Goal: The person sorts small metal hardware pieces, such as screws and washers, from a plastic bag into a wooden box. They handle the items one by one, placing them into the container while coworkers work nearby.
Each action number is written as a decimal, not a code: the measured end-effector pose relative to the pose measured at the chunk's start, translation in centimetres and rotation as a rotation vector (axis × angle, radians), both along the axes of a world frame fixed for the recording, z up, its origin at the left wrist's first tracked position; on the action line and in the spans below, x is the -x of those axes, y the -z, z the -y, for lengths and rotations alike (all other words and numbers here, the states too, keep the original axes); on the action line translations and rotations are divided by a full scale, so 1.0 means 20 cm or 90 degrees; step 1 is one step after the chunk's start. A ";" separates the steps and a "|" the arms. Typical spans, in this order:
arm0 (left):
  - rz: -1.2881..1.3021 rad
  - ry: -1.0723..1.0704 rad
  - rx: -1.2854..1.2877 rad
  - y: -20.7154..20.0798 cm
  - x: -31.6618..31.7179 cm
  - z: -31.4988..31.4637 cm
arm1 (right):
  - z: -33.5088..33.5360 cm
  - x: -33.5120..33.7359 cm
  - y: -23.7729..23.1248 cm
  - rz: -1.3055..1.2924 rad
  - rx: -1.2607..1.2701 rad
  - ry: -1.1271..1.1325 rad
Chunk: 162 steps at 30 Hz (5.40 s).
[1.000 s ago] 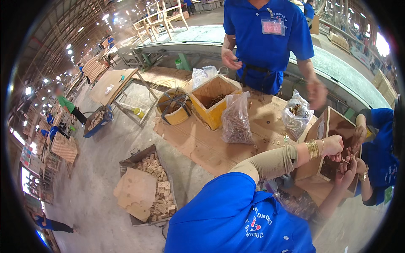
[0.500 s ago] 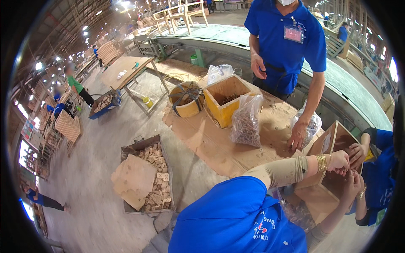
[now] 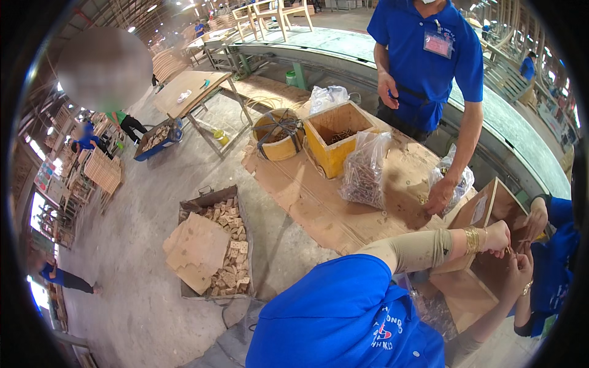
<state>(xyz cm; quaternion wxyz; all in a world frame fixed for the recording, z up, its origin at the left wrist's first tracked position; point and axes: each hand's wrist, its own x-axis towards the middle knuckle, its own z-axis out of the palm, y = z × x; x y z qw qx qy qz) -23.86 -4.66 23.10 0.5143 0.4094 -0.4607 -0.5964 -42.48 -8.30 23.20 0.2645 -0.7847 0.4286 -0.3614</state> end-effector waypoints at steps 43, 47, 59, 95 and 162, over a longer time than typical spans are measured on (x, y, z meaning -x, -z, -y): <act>-0.054 0.253 -0.130 -0.04 -0.07 0.15 | -0.18 0.03 -0.01 0.393 -0.353 0.042; -0.013 0.228 -0.113 -0.05 -0.13 0.11 | -0.18 -0.06 -0.03 0.337 -0.296 0.022; 0.199 0.227 -0.104 -0.05 -0.11 0.23 | -0.30 0.07 -0.17 0.299 -0.245 0.050; 1.186 0.916 0.171 0.73 0.39 0.61 | -0.51 0.78 0.76 0.496 -0.720 0.132; 0.355 0.218 0.017 -0.14 0.22 0.02 | -0.34 0.27 -0.20 0.374 -0.166 0.088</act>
